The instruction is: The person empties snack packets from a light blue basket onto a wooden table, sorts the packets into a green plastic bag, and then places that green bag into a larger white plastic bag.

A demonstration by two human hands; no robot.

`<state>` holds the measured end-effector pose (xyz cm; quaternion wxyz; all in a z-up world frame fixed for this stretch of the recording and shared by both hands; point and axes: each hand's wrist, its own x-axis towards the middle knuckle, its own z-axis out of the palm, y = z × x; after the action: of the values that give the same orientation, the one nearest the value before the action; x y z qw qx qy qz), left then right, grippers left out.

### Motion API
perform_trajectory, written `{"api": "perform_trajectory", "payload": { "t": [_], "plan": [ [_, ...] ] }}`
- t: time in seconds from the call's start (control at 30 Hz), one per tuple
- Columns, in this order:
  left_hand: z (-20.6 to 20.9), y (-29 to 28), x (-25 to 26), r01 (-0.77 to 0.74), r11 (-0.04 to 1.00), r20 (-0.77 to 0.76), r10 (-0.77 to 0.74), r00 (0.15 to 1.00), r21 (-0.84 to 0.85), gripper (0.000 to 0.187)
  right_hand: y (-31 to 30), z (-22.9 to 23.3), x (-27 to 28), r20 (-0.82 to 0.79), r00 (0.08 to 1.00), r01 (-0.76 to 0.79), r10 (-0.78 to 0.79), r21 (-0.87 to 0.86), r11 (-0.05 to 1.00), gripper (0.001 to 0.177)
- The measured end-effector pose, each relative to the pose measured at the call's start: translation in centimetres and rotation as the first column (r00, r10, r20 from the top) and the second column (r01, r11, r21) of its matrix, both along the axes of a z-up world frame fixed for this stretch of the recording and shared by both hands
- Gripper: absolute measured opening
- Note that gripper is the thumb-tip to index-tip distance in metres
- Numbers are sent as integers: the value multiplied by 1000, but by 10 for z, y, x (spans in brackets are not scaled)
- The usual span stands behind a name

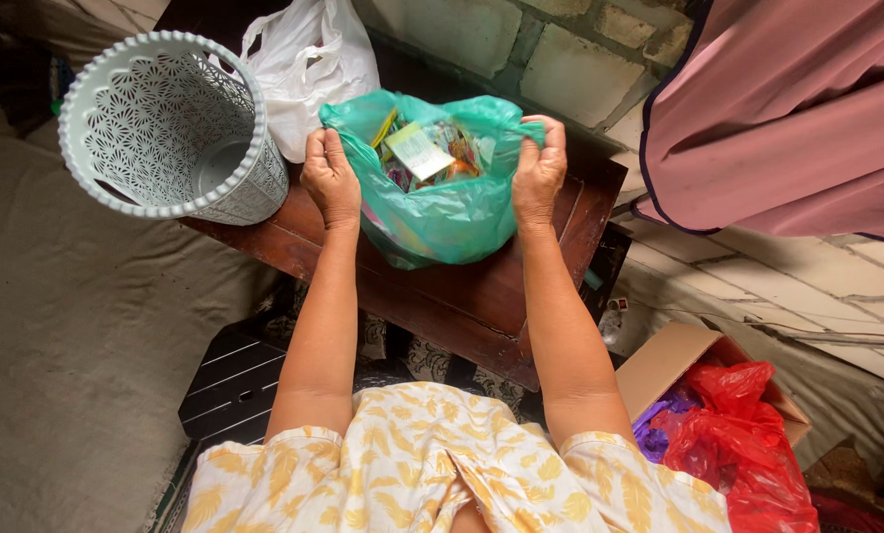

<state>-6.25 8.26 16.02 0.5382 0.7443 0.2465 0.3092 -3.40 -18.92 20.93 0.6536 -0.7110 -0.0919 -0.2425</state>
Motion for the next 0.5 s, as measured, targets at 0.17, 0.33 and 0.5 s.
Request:
{"api": "perform_trajectory", "payload": {
  "t": [0.17,0.33,0.5],
  "plan": [
    [10,-5,-25,214,974,184,-225,957,78,33,9,-13,-11,-269,963,-70,8,-222,972,23],
    [7,-7,-38,288,869,-94,-274,957,403,62,14,-21,-10,-195,981,-71,5,-333,940,17],
    [-27,3,-33,320,706,-270,-186,945,632,18,16,-20,-9,-333,943,-59,-20,-224,973,17]
  ]
}}
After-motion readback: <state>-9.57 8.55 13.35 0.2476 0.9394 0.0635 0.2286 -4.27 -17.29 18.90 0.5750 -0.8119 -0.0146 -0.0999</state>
